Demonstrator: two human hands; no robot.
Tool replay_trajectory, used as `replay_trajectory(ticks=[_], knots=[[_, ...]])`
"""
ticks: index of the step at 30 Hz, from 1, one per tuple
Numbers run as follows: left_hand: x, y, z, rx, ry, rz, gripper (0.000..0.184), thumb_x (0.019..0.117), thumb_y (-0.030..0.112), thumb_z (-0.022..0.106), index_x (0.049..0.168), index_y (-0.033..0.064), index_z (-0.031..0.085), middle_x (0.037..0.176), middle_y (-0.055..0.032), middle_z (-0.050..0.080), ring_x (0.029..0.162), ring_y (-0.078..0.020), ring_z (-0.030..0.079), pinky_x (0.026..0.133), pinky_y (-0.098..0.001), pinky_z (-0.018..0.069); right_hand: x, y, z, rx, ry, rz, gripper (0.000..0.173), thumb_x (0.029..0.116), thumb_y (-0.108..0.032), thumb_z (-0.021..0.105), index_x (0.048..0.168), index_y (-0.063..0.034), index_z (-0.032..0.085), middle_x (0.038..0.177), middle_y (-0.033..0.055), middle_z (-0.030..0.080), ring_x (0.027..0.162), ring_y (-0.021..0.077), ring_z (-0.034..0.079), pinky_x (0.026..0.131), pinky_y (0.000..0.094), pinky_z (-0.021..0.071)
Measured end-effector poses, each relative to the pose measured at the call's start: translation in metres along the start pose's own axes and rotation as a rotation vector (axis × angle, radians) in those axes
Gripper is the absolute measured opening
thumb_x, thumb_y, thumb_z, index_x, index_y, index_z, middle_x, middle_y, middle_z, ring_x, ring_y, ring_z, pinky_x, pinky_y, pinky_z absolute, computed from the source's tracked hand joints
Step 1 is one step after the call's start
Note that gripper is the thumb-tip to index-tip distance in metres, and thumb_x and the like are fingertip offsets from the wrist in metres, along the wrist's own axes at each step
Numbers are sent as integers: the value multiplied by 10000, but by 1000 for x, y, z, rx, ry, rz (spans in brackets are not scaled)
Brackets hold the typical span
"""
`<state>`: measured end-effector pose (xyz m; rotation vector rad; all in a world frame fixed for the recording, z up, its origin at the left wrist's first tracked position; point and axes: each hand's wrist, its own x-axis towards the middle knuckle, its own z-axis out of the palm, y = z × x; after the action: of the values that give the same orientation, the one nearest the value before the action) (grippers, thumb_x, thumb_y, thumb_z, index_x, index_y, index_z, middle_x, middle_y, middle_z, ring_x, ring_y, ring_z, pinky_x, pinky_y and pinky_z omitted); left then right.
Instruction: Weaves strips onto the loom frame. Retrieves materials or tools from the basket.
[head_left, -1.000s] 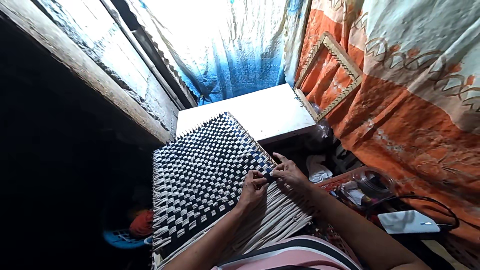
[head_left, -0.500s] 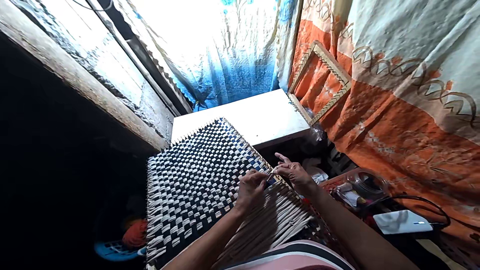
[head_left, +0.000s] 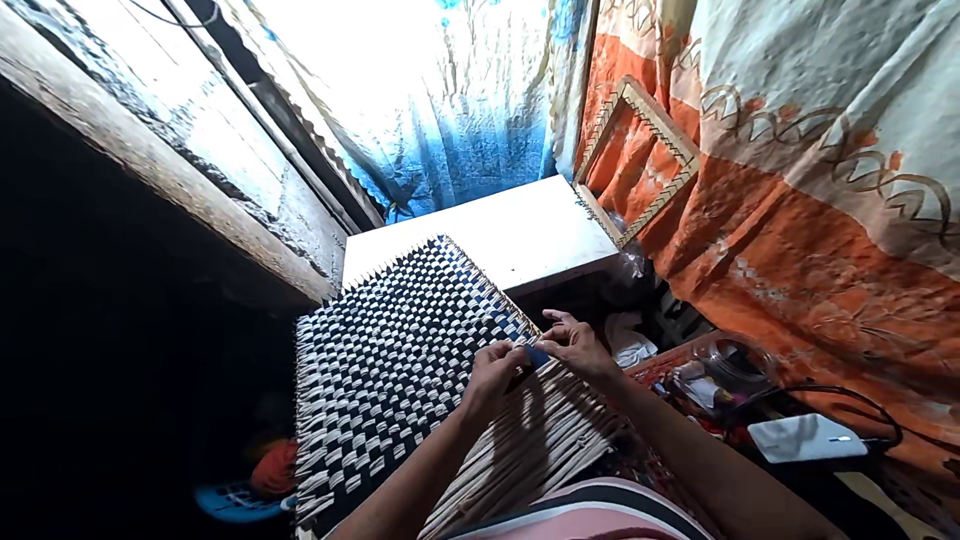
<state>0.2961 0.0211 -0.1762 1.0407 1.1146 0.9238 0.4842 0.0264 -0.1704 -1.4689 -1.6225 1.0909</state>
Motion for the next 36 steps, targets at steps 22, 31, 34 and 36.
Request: replay_trajectory(ticks=[22,31,34,36], knots=[[9,-9,-3,-208,-44,99,209,1054,49,492,998,-61,660,886,-111,711,821,-163,690,842,-343,583,14,-31,43,-1203,-290,-85,316,965,87,492,1252,72,624,1503,341,421,1289,536,505,1065,784,268],[21,-26,2,375,-21,193,184,998,108,629,1072,-42,707,1026,-132,652,882,-127,639,815,-257,540,24,-25,11,-866,-350,-18,240,972,-100,587,1128,57,679,1462,206,505,1351,391,479,1080,640,336],[21,-32,12,630,-39,183,208,992,100,610,1111,-22,730,1167,-207,618,1033,-218,611,926,-319,501,28,-20,6,-788,-359,4,228,981,-117,580,1094,52,685,1443,204,514,1334,380,487,1064,607,357],[19,-29,21,708,-22,138,208,994,85,594,1117,6,742,1211,-207,590,1090,-224,596,966,-309,489,32,-17,4,-723,-358,37,213,972,-106,583,1071,49,691,1425,198,528,1331,370,491,1073,596,367]])
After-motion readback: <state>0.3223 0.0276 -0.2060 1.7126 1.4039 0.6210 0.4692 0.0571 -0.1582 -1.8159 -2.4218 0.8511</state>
